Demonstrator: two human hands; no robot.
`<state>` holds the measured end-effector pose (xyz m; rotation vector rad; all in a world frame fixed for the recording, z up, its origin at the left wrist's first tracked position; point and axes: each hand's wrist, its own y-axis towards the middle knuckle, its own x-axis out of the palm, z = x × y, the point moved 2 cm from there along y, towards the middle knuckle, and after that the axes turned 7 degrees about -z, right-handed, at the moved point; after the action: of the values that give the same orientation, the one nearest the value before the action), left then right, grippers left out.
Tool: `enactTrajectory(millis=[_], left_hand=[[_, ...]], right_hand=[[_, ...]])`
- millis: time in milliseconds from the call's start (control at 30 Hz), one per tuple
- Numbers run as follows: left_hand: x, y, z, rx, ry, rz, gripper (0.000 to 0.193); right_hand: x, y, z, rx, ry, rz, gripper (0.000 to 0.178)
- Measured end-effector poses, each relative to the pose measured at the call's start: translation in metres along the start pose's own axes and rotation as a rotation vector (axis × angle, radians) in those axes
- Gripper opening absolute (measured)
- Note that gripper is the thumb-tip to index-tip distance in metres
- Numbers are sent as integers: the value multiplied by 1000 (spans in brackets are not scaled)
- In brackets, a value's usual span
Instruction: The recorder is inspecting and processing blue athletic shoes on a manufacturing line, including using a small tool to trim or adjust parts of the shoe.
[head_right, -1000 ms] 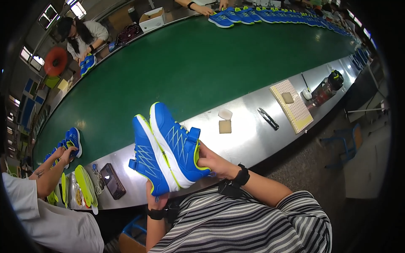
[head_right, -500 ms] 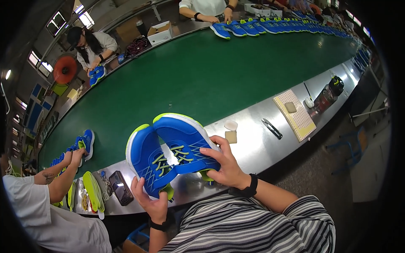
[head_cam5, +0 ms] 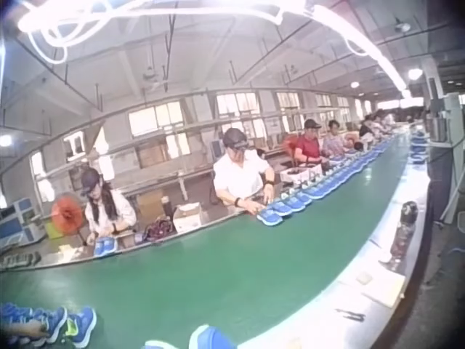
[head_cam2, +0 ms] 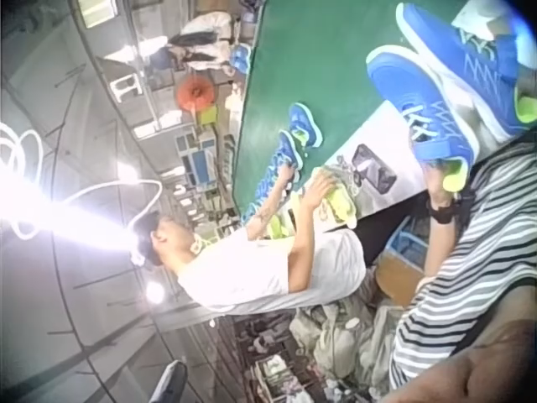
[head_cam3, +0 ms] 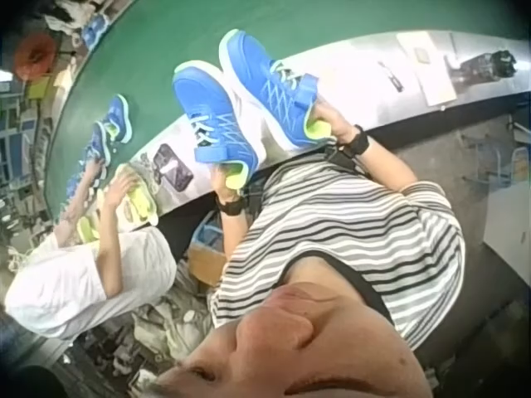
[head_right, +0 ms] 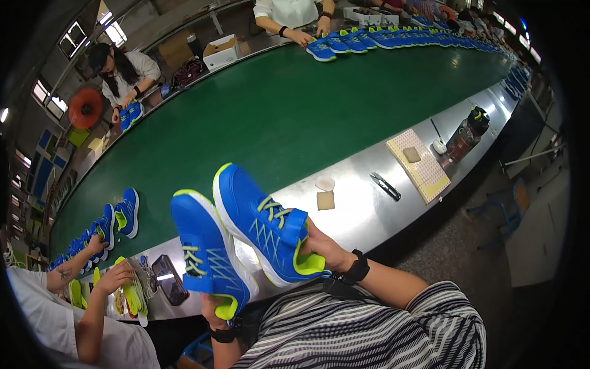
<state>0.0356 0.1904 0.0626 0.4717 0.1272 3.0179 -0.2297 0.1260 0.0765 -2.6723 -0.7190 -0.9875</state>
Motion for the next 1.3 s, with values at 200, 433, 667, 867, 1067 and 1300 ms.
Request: enactTrajectory(millis=[200,433,667,867,1067,1300], left_hand=[[40,33,12,-120,83,-2,68],[1,30,-27,-99,791,-66,44],[-8,23,-52,-59,684,186,28],[-7,23,-41,-7,750,190,21],[0,29,-24,40,793,151,19],[3,19,-34,-31,715,197,21]], right_hand=[[5,12,-2,-127,-714,66,70],[5,36,-36,-342,-1640,-192,45],[33,89,-20,-732,-2030,-967,12],[42,75,-90,-753,-2126,-588,8],[-26,112,-163,-559,-2066,101,18],[-133,279,-382,-135,-2370,791,59]])
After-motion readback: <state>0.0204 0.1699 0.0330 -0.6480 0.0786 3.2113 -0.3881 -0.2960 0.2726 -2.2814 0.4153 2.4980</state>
